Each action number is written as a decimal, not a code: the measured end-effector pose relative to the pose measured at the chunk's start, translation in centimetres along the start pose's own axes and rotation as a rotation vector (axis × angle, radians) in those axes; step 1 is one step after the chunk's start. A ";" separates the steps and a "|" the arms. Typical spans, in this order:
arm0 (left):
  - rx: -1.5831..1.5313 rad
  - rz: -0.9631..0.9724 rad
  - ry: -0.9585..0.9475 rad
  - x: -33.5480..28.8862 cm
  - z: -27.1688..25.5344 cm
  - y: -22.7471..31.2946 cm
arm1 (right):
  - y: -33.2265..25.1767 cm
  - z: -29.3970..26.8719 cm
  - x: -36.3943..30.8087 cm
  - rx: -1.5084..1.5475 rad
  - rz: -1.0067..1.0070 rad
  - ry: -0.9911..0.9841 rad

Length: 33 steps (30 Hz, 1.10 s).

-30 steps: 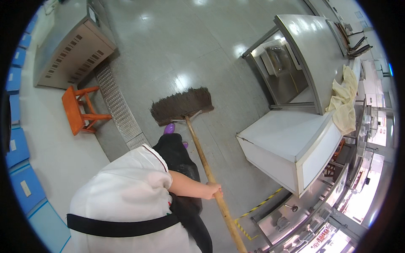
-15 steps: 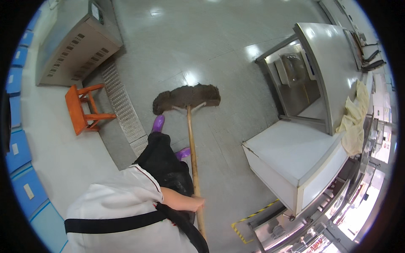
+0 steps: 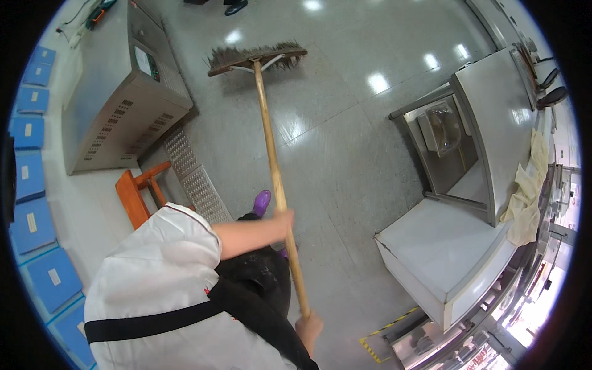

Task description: The person sweeps the kitchen floor using a broom, moving around stainless steel equipment and tables. The person navigates the space, sweeping debris into a pile and continuing to clean different areas of the floor.

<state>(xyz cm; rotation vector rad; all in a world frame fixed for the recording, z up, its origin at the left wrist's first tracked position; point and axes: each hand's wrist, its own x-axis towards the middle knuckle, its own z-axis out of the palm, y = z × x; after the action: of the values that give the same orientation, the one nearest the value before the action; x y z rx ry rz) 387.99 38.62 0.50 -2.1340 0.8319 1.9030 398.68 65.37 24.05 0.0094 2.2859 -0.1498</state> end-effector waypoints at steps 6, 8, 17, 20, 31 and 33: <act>0.052 0.441 0.235 10.8 -1.2 20.0 | -24.2 -3.4 12.8 0.036 -0.427 0.107; 0.328 0.312 0.038 6.8 -2.5 24.0 | -28.9 -3.2 14.7 0.102 -0.356 -0.019; 0.486 0.505 0.215 7.0 -3.3 6.9 | -13.4 2.6 10.8 0.178 -0.381 -0.025; 0.401 0.373 -0.052 1.2 -1.4 -3.5 | -3.0 1.3 6.0 0.089 -0.286 -0.004; 0.209 -0.911 -0.676 -12.2 -1.6 -29.4 | 17.6 -5.5 -13.3 0.167 0.083 -0.040; 0.210 -0.891 -0.615 -11.4 -2.8 -29.7 | 18.2 -2.9 -13.6 0.077 0.149 -0.055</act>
<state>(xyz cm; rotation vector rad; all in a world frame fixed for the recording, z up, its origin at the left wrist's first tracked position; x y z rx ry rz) 404.93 65.36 4.83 -1.2909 -0.0624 1.6717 406.49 84.34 34.27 0.2124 2.2139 -0.1575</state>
